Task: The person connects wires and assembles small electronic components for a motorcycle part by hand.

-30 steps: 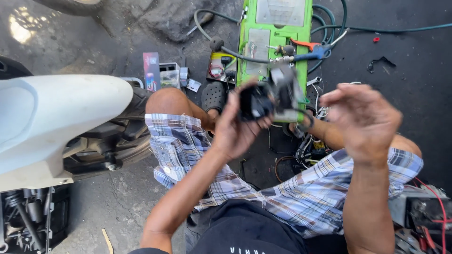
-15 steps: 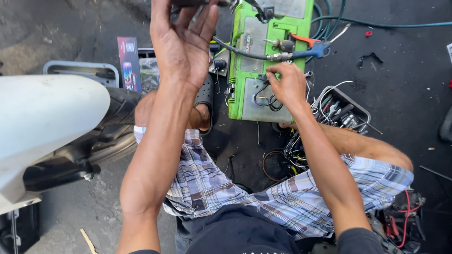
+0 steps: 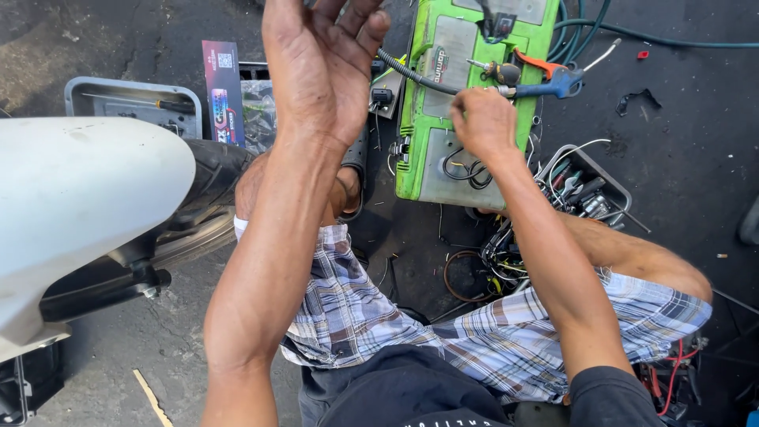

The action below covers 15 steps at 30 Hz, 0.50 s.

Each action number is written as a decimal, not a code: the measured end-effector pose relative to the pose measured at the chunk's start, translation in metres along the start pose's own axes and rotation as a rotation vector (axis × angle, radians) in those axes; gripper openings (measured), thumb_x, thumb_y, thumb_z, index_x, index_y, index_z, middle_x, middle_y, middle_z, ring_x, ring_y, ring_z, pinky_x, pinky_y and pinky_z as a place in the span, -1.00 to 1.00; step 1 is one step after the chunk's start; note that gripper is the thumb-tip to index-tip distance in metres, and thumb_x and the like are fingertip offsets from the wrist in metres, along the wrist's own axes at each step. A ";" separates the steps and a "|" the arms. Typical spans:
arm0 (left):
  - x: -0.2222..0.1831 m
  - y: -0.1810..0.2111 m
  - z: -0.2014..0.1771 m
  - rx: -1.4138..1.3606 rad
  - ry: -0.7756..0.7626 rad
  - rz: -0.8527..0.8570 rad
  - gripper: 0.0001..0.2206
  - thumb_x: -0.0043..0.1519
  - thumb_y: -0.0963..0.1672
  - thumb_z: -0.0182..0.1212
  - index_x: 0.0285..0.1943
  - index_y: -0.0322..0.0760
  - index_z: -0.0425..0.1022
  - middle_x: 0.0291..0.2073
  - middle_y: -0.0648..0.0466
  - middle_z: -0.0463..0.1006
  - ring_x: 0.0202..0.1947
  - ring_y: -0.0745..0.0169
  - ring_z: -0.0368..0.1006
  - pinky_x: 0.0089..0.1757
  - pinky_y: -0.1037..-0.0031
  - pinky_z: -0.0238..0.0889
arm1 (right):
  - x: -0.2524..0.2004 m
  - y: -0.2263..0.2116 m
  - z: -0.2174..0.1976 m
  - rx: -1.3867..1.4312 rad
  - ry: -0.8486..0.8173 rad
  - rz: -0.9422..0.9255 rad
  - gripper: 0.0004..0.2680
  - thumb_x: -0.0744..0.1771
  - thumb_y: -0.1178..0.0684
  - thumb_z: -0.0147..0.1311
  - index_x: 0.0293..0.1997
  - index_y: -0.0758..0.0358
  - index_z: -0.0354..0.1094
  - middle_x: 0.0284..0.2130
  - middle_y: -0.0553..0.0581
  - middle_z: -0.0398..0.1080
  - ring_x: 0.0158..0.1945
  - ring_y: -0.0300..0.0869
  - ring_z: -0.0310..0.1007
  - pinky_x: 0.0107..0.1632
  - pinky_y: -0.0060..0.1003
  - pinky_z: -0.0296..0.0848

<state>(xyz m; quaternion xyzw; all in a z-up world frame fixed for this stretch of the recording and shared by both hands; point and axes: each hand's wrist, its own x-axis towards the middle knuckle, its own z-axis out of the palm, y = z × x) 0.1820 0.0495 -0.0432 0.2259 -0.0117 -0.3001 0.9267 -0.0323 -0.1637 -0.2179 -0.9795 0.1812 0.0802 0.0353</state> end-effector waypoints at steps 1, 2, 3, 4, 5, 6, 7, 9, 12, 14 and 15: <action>-0.001 0.001 -0.002 0.004 0.018 -0.003 -0.83 0.34 -0.02 0.28 -0.15 -0.15 0.55 -0.19 0.04 0.68 -0.14 0.03 0.62 -0.14 0.23 0.47 | -0.004 0.003 -0.017 0.170 0.018 0.121 -0.89 0.43 -0.04 0.26 -0.11 0.11 0.61 -0.24 0.09 0.62 -0.18 0.03 0.56 -0.15 0.07 0.51; -0.001 0.003 -0.005 0.008 0.036 -0.006 -0.80 0.34 0.01 0.32 -0.10 -0.14 0.58 -0.14 -0.01 0.69 -0.12 0.01 0.63 -0.13 0.22 0.47 | -0.007 0.006 -0.035 0.341 0.037 0.242 -0.87 0.46 -0.01 0.23 -0.06 0.19 0.62 -0.17 0.12 0.65 -0.17 -0.04 0.62 -0.03 0.04 0.57; -0.001 0.007 -0.003 0.005 0.031 -0.004 -0.80 0.34 0.01 0.32 -0.10 -0.14 0.58 -0.14 -0.01 0.69 -0.12 0.01 0.63 -0.13 0.22 0.47 | -0.016 0.022 -0.037 0.337 0.042 0.241 -0.87 0.46 -0.01 0.23 -0.06 0.19 0.62 -0.17 0.12 0.65 -0.17 -0.04 0.62 -0.03 0.04 0.57; 0.000 0.010 -0.001 0.010 0.099 -0.001 -0.78 0.31 0.00 0.33 -0.11 -0.17 0.58 -0.17 -0.05 0.70 -0.15 -0.02 0.64 -0.17 0.22 0.47 | -0.026 0.038 -0.039 0.451 0.164 0.303 -0.93 0.41 0.05 0.28 -0.12 0.16 0.62 -0.26 0.06 0.64 -0.23 -0.14 0.61 -0.11 -0.08 0.60; -0.001 0.012 0.001 0.016 0.168 -0.003 -0.77 0.27 0.00 0.34 -0.13 -0.20 0.58 -0.21 -0.09 0.70 -0.19 -0.05 0.65 -0.20 0.22 0.47 | -0.038 0.054 -0.040 0.565 0.286 0.369 -0.99 0.37 0.11 0.33 -0.19 0.13 0.63 -0.34 0.00 0.63 -0.30 -0.24 0.61 -0.18 -0.20 0.63; -0.001 0.014 -0.004 0.013 0.165 -0.006 -0.77 0.27 0.00 0.34 -0.13 -0.20 0.58 -0.21 -0.09 0.70 -0.19 -0.05 0.65 -0.20 0.22 0.47 | -0.043 0.060 -0.042 0.562 0.289 0.372 -0.99 0.37 0.11 0.33 -0.19 0.13 0.63 -0.34 0.00 0.63 -0.30 -0.24 0.61 -0.18 -0.20 0.63; -0.001 0.015 -0.008 0.015 0.075 0.006 -0.77 0.31 0.02 0.34 -0.08 -0.15 0.58 -0.13 -0.06 0.68 -0.11 -0.02 0.61 -0.14 0.21 0.44 | -0.048 0.067 -0.044 0.580 0.218 0.424 -0.97 0.39 0.10 0.34 -0.14 0.16 0.62 -0.31 0.04 0.62 -0.26 -0.20 0.60 -0.16 -0.15 0.65; 0.000 0.016 -0.008 0.014 -0.025 0.016 -0.78 0.35 0.03 0.35 -0.03 -0.10 0.57 -0.05 -0.03 0.66 -0.04 0.00 0.58 -0.07 0.20 0.40 | -0.052 0.069 -0.044 0.596 0.156 0.480 -0.95 0.42 0.10 0.35 -0.09 0.20 0.62 -0.27 0.08 0.62 -0.22 -0.17 0.60 -0.13 -0.11 0.68; -0.001 0.016 -0.001 0.017 0.064 -0.026 -0.74 0.27 0.04 0.42 -0.07 -0.11 0.60 -0.12 -0.04 0.66 -0.04 -0.03 0.65 -0.11 0.22 0.45 | -0.040 0.052 -0.034 0.649 -0.009 0.545 -0.90 0.38 0.11 0.34 -0.02 0.16 0.66 -0.19 0.06 0.68 -0.17 -0.22 0.64 0.00 -0.25 0.66; -0.002 0.015 -0.004 0.028 0.031 -0.036 -0.71 0.33 0.05 0.42 0.06 -0.11 0.62 -0.01 -0.07 0.66 0.03 -0.06 0.64 -0.07 0.20 0.46 | -0.028 0.033 -0.022 0.727 0.017 0.472 -0.89 0.38 0.12 0.31 -0.03 0.16 0.68 -0.18 0.04 0.68 -0.14 -0.23 0.65 0.05 -0.26 0.65; -0.001 0.015 0.001 0.034 0.030 -0.033 -0.71 0.33 0.05 0.42 0.06 -0.11 0.62 -0.01 -0.07 0.66 0.03 -0.06 0.64 -0.07 0.20 0.46 | -0.020 0.023 -0.018 0.733 0.019 0.469 -0.89 0.38 0.12 0.31 -0.03 0.16 0.68 -0.18 0.04 0.68 -0.14 -0.23 0.65 0.05 -0.26 0.65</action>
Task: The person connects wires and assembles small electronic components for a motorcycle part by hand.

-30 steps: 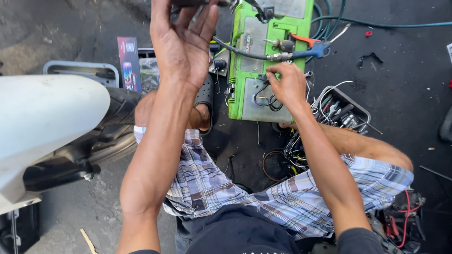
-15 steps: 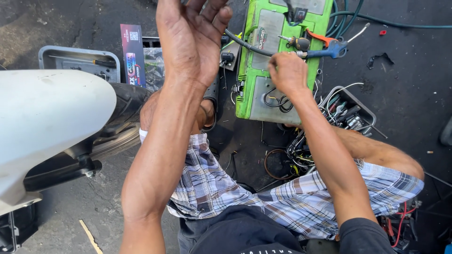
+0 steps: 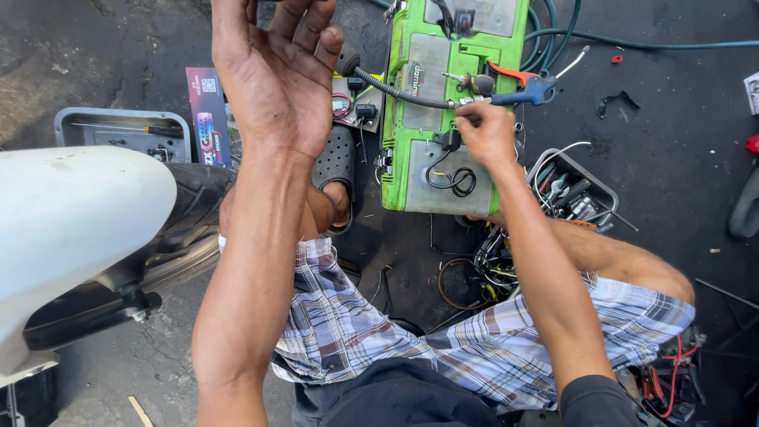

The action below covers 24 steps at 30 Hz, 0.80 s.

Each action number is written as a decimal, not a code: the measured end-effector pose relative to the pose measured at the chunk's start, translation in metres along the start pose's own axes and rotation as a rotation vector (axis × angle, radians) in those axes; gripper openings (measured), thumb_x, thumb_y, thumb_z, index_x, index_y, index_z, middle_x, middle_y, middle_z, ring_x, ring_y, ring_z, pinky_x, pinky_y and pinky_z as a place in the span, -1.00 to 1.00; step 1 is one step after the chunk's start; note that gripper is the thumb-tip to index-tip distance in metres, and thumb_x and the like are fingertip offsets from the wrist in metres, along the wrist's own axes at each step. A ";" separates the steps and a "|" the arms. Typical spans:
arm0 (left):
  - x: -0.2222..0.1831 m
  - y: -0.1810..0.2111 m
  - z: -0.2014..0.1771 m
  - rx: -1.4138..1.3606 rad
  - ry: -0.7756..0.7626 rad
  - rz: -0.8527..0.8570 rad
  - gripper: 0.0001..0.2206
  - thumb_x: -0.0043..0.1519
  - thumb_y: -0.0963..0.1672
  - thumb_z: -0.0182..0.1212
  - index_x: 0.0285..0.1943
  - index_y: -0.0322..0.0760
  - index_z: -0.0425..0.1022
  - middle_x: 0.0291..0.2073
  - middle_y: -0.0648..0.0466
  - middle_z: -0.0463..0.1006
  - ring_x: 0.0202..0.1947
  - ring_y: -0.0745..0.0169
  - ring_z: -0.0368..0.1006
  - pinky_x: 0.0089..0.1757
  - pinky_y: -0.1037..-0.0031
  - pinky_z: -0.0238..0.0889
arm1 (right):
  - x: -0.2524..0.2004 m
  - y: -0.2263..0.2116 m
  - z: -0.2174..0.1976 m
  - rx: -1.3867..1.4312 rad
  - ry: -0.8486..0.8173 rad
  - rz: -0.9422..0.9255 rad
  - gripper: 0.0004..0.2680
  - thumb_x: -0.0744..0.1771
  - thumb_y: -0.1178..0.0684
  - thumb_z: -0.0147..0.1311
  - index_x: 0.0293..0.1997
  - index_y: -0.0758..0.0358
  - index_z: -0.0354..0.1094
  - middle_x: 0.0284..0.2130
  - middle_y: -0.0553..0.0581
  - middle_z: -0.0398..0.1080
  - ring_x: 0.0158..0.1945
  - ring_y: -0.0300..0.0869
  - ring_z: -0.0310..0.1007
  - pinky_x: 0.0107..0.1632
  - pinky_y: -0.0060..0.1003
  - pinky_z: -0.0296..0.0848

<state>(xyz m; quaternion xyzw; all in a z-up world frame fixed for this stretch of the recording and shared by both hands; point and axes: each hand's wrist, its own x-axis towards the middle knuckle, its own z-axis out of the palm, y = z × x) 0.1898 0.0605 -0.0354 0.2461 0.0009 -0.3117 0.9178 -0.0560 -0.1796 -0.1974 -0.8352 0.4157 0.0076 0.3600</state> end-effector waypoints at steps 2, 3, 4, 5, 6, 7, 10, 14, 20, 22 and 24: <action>0.003 0.002 0.010 -0.006 0.089 -0.012 -0.71 0.26 0.04 0.41 -0.03 -0.16 0.60 -0.15 -0.07 0.65 -0.11 0.00 0.63 -0.16 0.26 0.42 | 0.005 -0.016 0.022 -0.228 -0.049 -0.061 -0.89 0.40 -0.02 0.29 -0.02 -0.01 0.69 -0.08 -0.01 0.69 -0.02 -0.12 0.65 0.11 0.01 0.55; 0.002 0.004 0.013 -0.001 0.088 -0.012 -0.71 0.26 0.04 0.41 -0.03 -0.16 0.60 -0.15 -0.07 0.65 -0.11 0.00 0.63 -0.16 0.26 0.42 | 0.009 -0.012 0.034 -0.223 -0.049 -0.062 -0.89 0.40 -0.02 0.29 -0.02 -0.01 0.69 -0.08 -0.01 0.69 -0.02 -0.12 0.65 0.11 0.01 0.55; 0.002 0.005 0.016 -0.007 0.129 -0.024 -0.68 0.23 0.03 0.43 -0.01 -0.20 0.59 -0.13 -0.10 0.66 -0.12 -0.01 0.64 -0.17 0.27 0.42 | 0.012 -0.007 0.045 -0.316 -0.037 -0.081 -0.90 0.40 -0.06 0.31 -0.02 -0.11 0.67 -0.16 -0.04 0.65 -0.06 -0.13 0.56 -0.02 -0.08 0.48; 0.001 0.007 0.019 -0.013 0.169 -0.036 -0.64 0.20 0.03 0.45 0.01 -0.24 0.59 -0.11 -0.13 0.67 -0.12 -0.02 0.65 -0.19 0.27 0.42 | 0.015 -0.002 0.057 -0.410 -0.025 -0.101 -0.92 0.40 -0.11 0.33 -0.03 -0.20 0.66 -0.24 -0.08 0.62 -0.10 -0.14 0.48 -0.15 -0.16 0.40; 0.003 0.008 0.019 -0.013 0.171 -0.037 -0.64 0.20 0.03 0.45 0.01 -0.24 0.59 -0.11 -0.13 0.67 -0.12 -0.02 0.65 -0.19 0.27 0.42 | 0.018 0.004 0.060 -0.410 -0.027 -0.099 -0.92 0.40 -0.11 0.33 -0.03 -0.20 0.66 -0.24 -0.08 0.62 -0.10 -0.14 0.48 -0.15 -0.16 0.40; 0.005 0.009 0.019 -0.010 0.171 -0.033 -0.69 0.19 0.02 0.46 -0.04 -0.19 0.59 -0.15 -0.10 0.66 -0.14 -0.01 0.65 -0.19 0.27 0.42 | 0.021 0.010 0.064 -0.426 -0.006 -0.169 -0.92 0.40 -0.11 0.33 -0.04 -0.19 0.67 -0.29 -0.10 0.59 -0.17 -0.18 0.45 -0.25 -0.22 0.35; 0.002 0.010 0.004 -0.012 0.099 -0.027 -0.73 0.24 0.02 0.45 -0.03 -0.12 0.59 -0.10 -0.03 0.65 -0.06 0.00 0.63 -0.13 0.25 0.38 | 0.014 0.011 0.060 -0.463 -0.001 -0.309 -0.92 0.41 -0.06 0.33 -0.02 -0.12 0.69 -0.32 -0.08 0.58 -0.24 -0.14 0.42 -0.38 -0.17 0.36; 0.004 0.010 -0.006 -0.031 0.006 -0.012 -0.71 0.29 0.05 0.45 0.02 -0.08 0.57 -0.01 0.00 0.63 0.04 0.00 0.60 -0.07 0.24 0.33 | 0.005 -0.003 0.026 -0.329 -0.117 -0.257 -0.79 0.47 0.06 0.13 0.27 0.05 0.58 -0.08 -0.01 0.64 -0.10 -0.04 0.35 -0.07 -0.08 0.39; 0.005 0.012 0.004 -0.001 -0.035 0.044 -0.78 0.27 0.03 0.35 -0.17 -0.08 0.49 -0.20 0.12 0.55 -0.13 0.08 0.47 -0.10 0.22 0.32 | -0.033 -0.013 -0.016 -0.279 -0.125 -0.012 -0.59 0.38 -0.26 0.25 0.38 -0.06 0.43 0.02 0.01 0.53 -0.05 -0.14 0.42 0.15 0.09 0.37; 0.007 0.008 0.001 -0.011 -0.019 0.040 -0.77 0.27 0.03 0.38 -0.13 -0.09 0.52 -0.15 0.07 0.59 -0.09 0.04 0.52 -0.11 0.22 0.34 | -0.036 -0.016 -0.008 -0.313 -0.195 0.021 -0.55 0.36 -0.27 0.27 0.42 -0.09 0.37 0.20 0.10 0.42 0.20 -0.02 0.33 0.29 0.23 0.28; 0.008 0.004 -0.005 -0.020 -0.001 0.038 -0.75 0.26 0.04 0.42 -0.10 -0.09 0.55 -0.10 0.01 0.63 -0.06 -0.01 0.57 -0.12 0.21 0.36 | -0.038 -0.014 -0.004 -0.346 -0.267 0.052 -0.50 0.35 -0.27 0.29 0.47 -0.11 0.31 0.38 0.19 0.32 0.46 0.10 0.23 0.43 0.38 0.18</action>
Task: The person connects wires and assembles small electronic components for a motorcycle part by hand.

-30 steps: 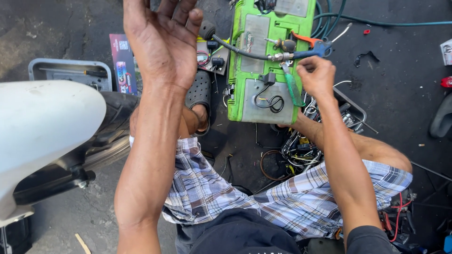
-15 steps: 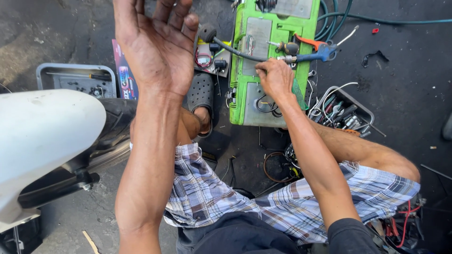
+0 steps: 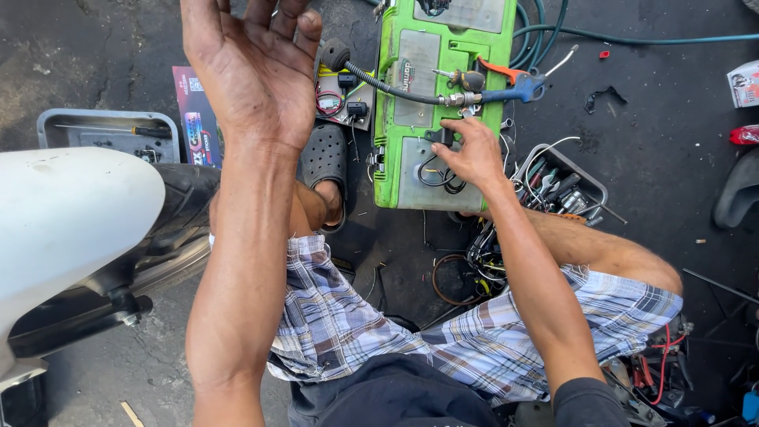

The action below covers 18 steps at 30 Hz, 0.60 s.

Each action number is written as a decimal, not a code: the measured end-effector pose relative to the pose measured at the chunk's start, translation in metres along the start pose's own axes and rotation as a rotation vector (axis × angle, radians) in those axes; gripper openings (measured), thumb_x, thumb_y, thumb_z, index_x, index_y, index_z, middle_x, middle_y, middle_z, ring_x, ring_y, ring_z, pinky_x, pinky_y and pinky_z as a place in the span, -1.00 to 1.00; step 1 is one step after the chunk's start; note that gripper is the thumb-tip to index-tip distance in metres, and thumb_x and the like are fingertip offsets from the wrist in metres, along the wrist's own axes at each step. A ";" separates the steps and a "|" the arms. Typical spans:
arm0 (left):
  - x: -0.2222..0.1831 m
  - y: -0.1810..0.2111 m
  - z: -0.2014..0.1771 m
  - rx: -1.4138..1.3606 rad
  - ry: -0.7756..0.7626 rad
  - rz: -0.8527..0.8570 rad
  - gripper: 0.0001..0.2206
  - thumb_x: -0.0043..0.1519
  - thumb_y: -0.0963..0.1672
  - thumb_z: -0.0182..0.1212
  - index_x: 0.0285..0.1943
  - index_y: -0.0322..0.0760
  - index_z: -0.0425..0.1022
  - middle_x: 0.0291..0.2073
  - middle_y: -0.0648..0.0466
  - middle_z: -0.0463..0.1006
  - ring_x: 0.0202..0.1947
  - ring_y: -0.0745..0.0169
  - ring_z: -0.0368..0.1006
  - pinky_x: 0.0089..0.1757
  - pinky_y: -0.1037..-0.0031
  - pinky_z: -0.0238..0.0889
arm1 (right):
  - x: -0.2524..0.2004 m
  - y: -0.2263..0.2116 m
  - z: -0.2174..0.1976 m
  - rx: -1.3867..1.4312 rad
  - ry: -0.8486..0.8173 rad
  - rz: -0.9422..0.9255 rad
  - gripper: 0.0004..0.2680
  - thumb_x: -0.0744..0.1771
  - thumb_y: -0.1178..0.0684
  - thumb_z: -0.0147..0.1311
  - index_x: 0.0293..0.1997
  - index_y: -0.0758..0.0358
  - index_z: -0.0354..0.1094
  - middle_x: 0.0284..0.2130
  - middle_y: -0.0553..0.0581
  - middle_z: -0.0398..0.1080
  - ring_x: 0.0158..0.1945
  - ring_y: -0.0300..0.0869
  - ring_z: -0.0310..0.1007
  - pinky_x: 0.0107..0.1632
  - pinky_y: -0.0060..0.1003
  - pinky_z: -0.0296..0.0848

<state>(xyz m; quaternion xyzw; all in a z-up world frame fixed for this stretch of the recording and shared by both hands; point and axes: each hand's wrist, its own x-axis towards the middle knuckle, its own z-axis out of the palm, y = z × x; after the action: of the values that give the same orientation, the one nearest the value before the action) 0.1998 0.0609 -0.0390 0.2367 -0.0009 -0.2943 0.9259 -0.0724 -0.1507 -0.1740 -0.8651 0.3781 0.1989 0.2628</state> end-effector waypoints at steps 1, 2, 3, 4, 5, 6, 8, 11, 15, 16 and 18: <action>0.000 -0.001 -0.005 0.006 -0.034 -0.004 -0.73 0.30 0.06 0.40 -0.03 -0.08 0.56 -0.03 0.00 0.63 0.01 -0.02 0.58 -0.08 0.20 0.36 | 0.000 0.003 0.002 0.059 0.041 -0.006 -0.55 0.35 -0.21 0.33 0.40 -0.04 0.40 0.23 0.13 0.40 0.19 -0.04 0.33 0.34 0.24 0.29; 0.001 -0.003 -0.010 0.013 -0.068 -0.009 -0.71 0.33 0.08 0.39 0.03 -0.07 0.58 0.04 -0.01 0.63 0.08 -0.04 0.58 -0.04 0.19 0.35 | 0.000 0.007 0.005 0.119 0.081 -0.012 -0.60 0.35 -0.15 0.37 0.34 0.04 0.48 0.07 0.07 0.48 -0.08 -0.18 0.44 0.24 0.09 0.40; 0.002 -0.001 -0.006 0.013 -0.071 -0.010 -0.71 0.33 0.08 0.39 0.03 -0.07 0.58 0.04 -0.01 0.63 0.08 -0.04 0.58 -0.04 0.19 0.35 | -0.002 0.010 -0.006 0.121 0.085 -0.011 -0.60 0.35 -0.15 0.37 0.34 0.04 0.48 0.07 0.07 0.48 -0.08 -0.18 0.44 0.24 0.09 0.40; 0.002 0.000 -0.003 0.014 -0.018 -0.013 -0.72 0.30 0.06 0.40 -0.02 -0.10 0.59 -0.04 -0.03 0.63 -0.01 -0.03 0.58 -0.08 0.21 0.37 | -0.006 0.013 -0.016 0.204 0.132 0.027 -0.63 0.33 -0.09 0.40 0.28 0.08 0.51 0.08 0.12 0.52 -0.09 -0.18 0.52 0.11 -0.05 0.54; 0.002 0.002 -0.001 0.015 0.036 -0.015 -0.73 0.26 0.04 0.40 -0.07 -0.12 0.59 -0.11 -0.04 0.63 -0.09 -0.01 0.57 -0.12 0.22 0.38 | -0.010 0.016 -0.025 0.286 0.179 0.065 -0.65 0.32 -0.02 0.42 0.23 0.13 0.55 0.09 0.16 0.57 -0.09 -0.18 0.60 -0.01 -0.18 0.69; 0.002 0.002 0.000 0.011 0.035 -0.015 -0.73 0.26 0.04 0.40 -0.07 -0.12 0.59 -0.11 -0.04 0.63 -0.09 -0.01 0.57 -0.12 0.22 0.38 | -0.011 0.025 -0.036 0.284 0.181 0.065 -0.65 0.32 -0.02 0.42 0.23 0.13 0.55 0.09 0.16 0.57 -0.09 -0.18 0.60 -0.01 -0.18 0.69; 0.004 0.004 0.000 0.008 0.051 -0.008 -0.73 0.24 0.04 0.41 -0.08 -0.14 0.58 -0.11 -0.03 0.63 -0.10 -0.01 0.57 -0.12 0.22 0.38 | -0.016 0.042 -0.055 0.275 0.289 0.101 -0.69 0.34 -0.04 0.43 0.21 0.11 0.57 0.06 0.23 0.59 -0.16 -0.21 0.62 -0.10 -0.17 0.72; 0.004 0.005 0.010 -0.007 0.168 -0.019 -0.74 0.18 0.01 0.41 -0.12 -0.17 0.57 -0.18 -0.07 0.63 -0.19 -0.03 0.56 -0.18 0.22 0.39 | -0.015 0.060 -0.054 0.292 0.366 0.041 -0.71 0.33 -0.06 0.48 0.13 0.14 0.63 -0.16 0.11 0.59 -0.35 -0.31 0.46 -0.17 -0.24 0.62; 0.005 0.002 0.006 0.008 0.052 -0.003 -0.75 0.24 0.03 0.40 -0.10 -0.11 0.57 -0.13 0.00 0.63 -0.11 0.00 0.57 -0.15 0.22 0.36 | -0.010 0.030 -0.037 0.264 0.191 0.182 -0.66 0.35 -0.06 0.40 0.26 0.08 0.51 0.05 0.14 0.55 -0.04 -0.16 0.54 -0.04 -0.18 0.63; 0.004 0.002 0.007 0.010 0.054 -0.001 -0.76 0.24 0.02 0.39 -0.13 -0.12 0.56 -0.17 0.01 0.62 -0.15 0.01 0.55 -0.15 0.23 0.37 | -0.009 0.028 -0.029 0.218 0.215 0.108 -0.65 0.34 -0.09 0.43 0.25 0.07 0.53 0.04 0.15 0.52 -0.06 -0.14 0.52 -0.01 -0.14 0.60; 0.003 0.003 0.006 0.014 0.059 0.003 -0.78 0.23 0.01 0.38 -0.16 -0.13 0.54 -0.20 0.01 0.61 -0.18 0.02 0.54 -0.16 0.23 0.38 | -0.006 0.026 -0.015 0.174 0.236 0.031 -0.63 0.32 -0.13 0.45 0.24 0.06 0.55 0.03 0.16 0.50 -0.08 -0.13 0.51 0.03 -0.10 0.56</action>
<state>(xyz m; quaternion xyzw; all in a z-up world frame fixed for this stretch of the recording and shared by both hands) 0.2029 0.0586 -0.0328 0.2517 0.0238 -0.2858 0.9243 -0.0941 -0.1714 -0.1674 -0.8506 0.4354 0.0662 0.2873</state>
